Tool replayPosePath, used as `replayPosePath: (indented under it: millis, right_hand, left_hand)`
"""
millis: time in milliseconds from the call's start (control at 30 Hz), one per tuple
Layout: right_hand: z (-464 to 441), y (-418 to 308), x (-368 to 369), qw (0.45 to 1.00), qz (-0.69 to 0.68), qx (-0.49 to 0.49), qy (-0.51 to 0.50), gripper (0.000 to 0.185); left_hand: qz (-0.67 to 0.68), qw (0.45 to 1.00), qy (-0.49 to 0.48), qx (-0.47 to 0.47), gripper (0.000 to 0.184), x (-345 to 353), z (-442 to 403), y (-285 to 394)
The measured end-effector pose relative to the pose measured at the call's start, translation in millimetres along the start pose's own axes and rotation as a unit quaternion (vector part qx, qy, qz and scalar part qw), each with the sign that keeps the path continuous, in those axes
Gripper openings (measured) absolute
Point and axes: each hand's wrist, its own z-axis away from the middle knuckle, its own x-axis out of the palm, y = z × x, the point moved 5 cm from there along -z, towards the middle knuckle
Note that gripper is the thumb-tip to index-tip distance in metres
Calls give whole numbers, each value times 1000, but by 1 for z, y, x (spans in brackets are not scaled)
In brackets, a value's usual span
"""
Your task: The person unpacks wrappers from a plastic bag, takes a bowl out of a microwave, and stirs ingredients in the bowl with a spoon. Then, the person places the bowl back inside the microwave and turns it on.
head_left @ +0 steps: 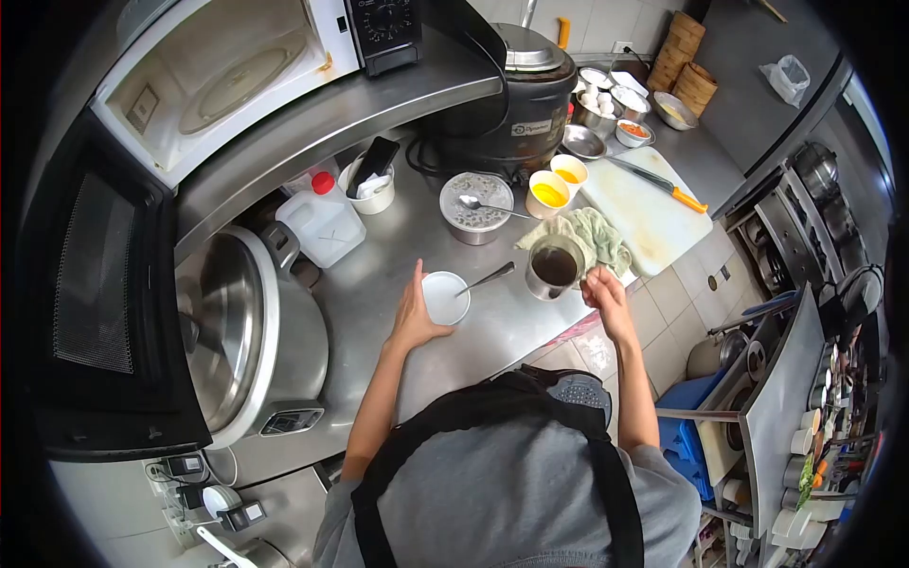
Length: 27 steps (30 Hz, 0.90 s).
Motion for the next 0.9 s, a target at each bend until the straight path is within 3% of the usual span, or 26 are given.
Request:
replayPosePath:
  millis: [133,367,633,767,867,900]
  right_hand:
    - [12,47,-2,999,-3,22,32,20]
    - [1,122,20,997,-47,54,-5,17]
    - [-20,156,42,986,-144,73,-40,16]
    - [-28,148,36,996,-27,49,-74,18]
    - [-27,111,38,990,120,-51,-56,19]
    - [-25,86,39,965,239,-101,-29,19]
  left_hand:
    - [-6,999,44,-12,133,-4,8,-4]
    - [-16,993,106,-41,133,-20,33,-16]
    - [-10,985,159,-70,133,-29,60,-28]
    - [4,982,177,-71,135,-30,68,-32]
    - [15,982,176,-62,137,-33,73,-33]
    - [11,983,175,-59,137,-35,73,-33]
